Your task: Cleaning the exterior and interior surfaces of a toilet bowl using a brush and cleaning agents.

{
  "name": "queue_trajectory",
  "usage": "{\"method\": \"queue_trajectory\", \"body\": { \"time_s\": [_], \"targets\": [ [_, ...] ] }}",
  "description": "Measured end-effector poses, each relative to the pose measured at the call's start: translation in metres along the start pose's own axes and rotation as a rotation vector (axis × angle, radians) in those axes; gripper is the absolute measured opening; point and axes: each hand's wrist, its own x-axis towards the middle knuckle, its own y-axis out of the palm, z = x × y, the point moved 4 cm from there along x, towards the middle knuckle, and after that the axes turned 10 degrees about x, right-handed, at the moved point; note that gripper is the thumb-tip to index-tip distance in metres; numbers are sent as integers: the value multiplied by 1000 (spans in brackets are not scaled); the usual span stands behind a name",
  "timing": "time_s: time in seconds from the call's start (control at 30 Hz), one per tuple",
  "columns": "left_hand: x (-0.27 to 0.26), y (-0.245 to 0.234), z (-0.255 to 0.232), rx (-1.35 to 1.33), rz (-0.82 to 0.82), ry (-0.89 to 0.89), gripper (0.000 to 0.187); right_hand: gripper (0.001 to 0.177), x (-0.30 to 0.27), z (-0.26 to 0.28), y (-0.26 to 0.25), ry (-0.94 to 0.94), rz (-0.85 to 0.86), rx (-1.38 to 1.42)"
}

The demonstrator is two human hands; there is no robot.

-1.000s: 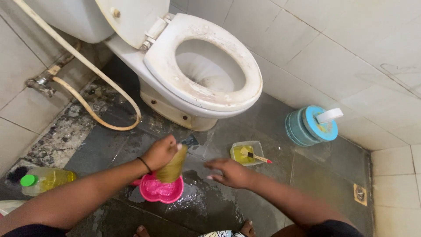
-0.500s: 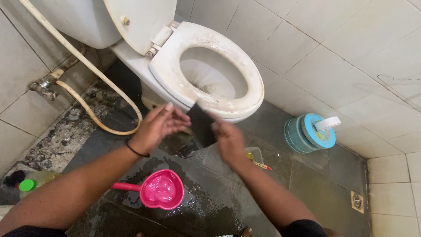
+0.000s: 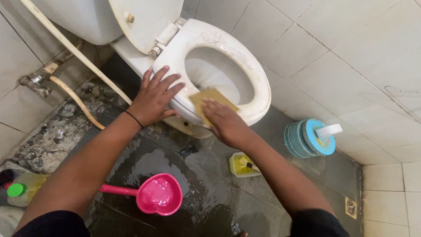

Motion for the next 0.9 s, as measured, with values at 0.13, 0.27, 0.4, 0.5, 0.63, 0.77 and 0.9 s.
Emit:
{"method": "queue_trajectory", "body": {
  "time_s": [0.13, 0.27, 0.4, 0.5, 0.63, 0.77, 0.9],
  "targets": [
    [2, 7, 8, 4, 6, -26, 104, 61, 53, -2, 13, -73, 3, 136],
    [3, 0, 10, -89, -69, -14, 104, 61, 3, -26, -9, 68, 86, 206],
    [0, 0, 9, -107, -110, -24, 111, 52, -80, -64, -33, 101, 118, 138],
    [1, 2, 7, -86, -92, -10, 112, 50, -98, -73, -36, 149, 147, 118],
    [0, 0, 8, -72, -71, -20, 112, 47, -46, -53, -13, 4, 145, 51],
    [-1, -1, 7, -55, -68, -10, 111, 52, 24, -27, -15, 42, 99, 177],
    [1, -1, 7, -31, -54, -35, 112, 50, 11, -34, -19, 29, 109, 239]
  ]
}}
